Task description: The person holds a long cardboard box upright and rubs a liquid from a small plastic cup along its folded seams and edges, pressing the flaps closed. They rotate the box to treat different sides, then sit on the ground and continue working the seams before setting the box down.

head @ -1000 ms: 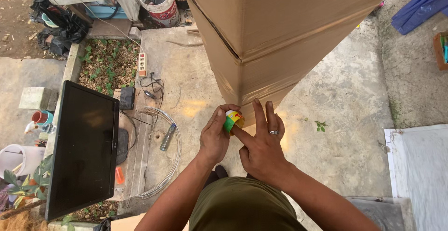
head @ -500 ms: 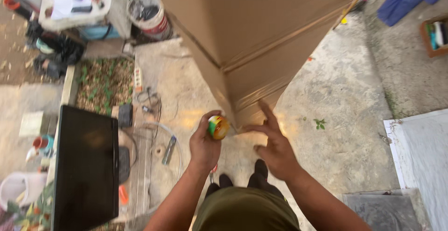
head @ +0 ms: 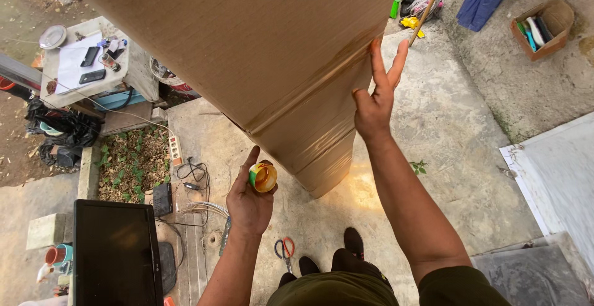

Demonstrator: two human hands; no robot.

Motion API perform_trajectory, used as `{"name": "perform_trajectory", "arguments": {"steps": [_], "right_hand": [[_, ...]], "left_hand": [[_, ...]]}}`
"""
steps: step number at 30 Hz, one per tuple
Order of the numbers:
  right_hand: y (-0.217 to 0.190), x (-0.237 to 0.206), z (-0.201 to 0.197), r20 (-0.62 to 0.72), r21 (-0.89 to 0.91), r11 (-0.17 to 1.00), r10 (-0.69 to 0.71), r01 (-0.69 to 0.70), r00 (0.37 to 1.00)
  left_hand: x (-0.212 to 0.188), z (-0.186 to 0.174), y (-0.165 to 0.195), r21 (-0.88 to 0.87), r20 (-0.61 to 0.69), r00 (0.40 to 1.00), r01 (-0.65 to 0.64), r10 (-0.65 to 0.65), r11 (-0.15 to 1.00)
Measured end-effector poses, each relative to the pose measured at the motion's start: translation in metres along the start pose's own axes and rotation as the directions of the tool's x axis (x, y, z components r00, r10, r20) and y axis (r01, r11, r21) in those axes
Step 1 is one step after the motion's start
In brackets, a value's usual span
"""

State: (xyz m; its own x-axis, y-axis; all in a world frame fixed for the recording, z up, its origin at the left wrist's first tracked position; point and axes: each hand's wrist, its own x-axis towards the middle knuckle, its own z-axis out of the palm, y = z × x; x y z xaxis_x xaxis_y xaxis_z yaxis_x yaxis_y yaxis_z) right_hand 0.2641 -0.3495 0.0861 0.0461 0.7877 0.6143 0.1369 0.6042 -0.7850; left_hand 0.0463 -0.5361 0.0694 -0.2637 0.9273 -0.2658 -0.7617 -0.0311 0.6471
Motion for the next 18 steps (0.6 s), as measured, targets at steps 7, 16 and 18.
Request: {"name": "perform_trajectory", "arguments": {"steps": [7,16,18], "right_hand": [[-0.018,-0.039,0.032,0.082,-0.291,0.944,-0.141,0.159,0.987],[-0.037,-0.079,0.066,0.230,-0.622,0.671,-0.336,0.403,0.913],[-0.035,-0.079,0.066,0.249,-0.652,0.628,-0.351,0.424,0.903]], "left_hand": [[0.010,-0.008,0.011,0.002,0.042,0.998,0.047,-0.047,0.999],[0.016,-0.008,0.020,0.002,0.064,0.992,0.112,-0.112,0.994],[0.017,-0.008,0.020,0.016,0.073,0.991,0.110,-0.111,0.994]]}}
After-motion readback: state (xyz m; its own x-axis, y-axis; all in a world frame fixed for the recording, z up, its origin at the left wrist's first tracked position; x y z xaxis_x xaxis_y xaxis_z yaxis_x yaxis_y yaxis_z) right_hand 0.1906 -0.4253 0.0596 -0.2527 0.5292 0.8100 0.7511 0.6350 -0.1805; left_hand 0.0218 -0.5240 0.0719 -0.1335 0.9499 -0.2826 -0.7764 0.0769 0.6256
